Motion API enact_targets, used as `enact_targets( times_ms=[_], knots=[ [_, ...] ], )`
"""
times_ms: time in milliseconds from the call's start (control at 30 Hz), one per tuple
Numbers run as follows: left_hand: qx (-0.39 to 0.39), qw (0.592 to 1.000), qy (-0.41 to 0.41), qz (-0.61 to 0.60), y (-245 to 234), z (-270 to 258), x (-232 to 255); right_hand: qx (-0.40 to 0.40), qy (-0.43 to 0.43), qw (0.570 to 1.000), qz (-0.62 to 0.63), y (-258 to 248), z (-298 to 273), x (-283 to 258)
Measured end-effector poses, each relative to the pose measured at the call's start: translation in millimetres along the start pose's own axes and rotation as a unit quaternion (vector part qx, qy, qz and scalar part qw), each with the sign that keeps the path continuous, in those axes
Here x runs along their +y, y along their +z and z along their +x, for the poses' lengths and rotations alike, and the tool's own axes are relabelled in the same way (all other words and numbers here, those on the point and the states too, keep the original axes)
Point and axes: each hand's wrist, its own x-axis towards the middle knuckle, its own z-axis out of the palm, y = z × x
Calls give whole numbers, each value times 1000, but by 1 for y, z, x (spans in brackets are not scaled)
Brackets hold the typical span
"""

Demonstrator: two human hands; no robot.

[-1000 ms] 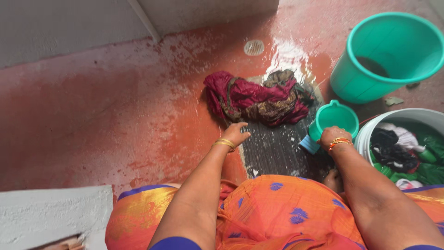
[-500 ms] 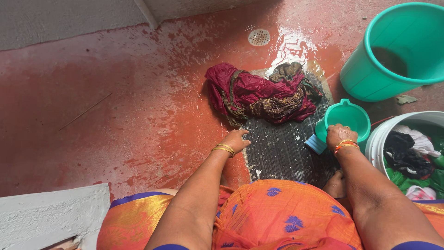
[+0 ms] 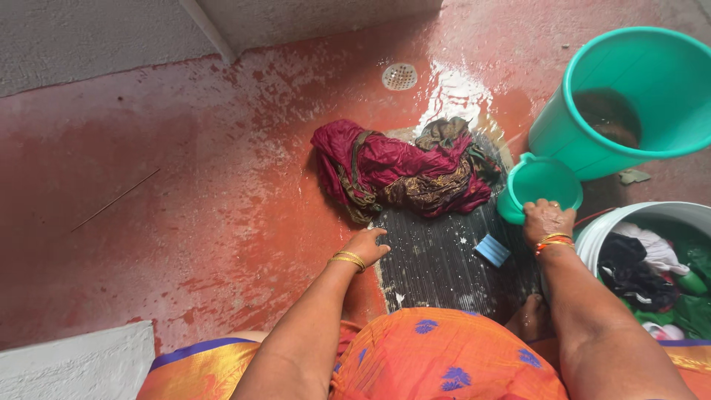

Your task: The person sits on a wet floor and hand-washes clothes on a black mat. They scrub a dark garment with a blue scrubber, rinse it, and then wash a larger maroon and gold patterned cloth, repeatedly scrubbing and rinsing it with water from a green bucket.

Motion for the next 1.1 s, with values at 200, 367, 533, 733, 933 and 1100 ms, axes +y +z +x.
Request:
enact_targets(
  times_ms=[200, 367, 533, 733, 933, 1100],
  knots=[
    [-5, 1000, -19, -6, 15, 4, -10, -19, 31, 999, -32, 22, -5, 24],
    [-30, 999, -15, 10, 17, 16, -14, -18, 81, 995, 62, -9, 9, -4],
    [-7, 1000, 0, 1, 30, 14, -32, -66, -141, 983, 99, -39, -11, -64],
    [-19, 999, -6, -31, 28, 7, -24, -358, -66, 929, 72, -27, -32, -86],
    [-13, 999, 11, -35, 28, 6, -4, -360, -95, 926, 62, 30, -41, -84],
    [26, 997, 41, -56, 23, 24, 20, -318, -104, 942, -21, 19, -33, -83]
  ],
)
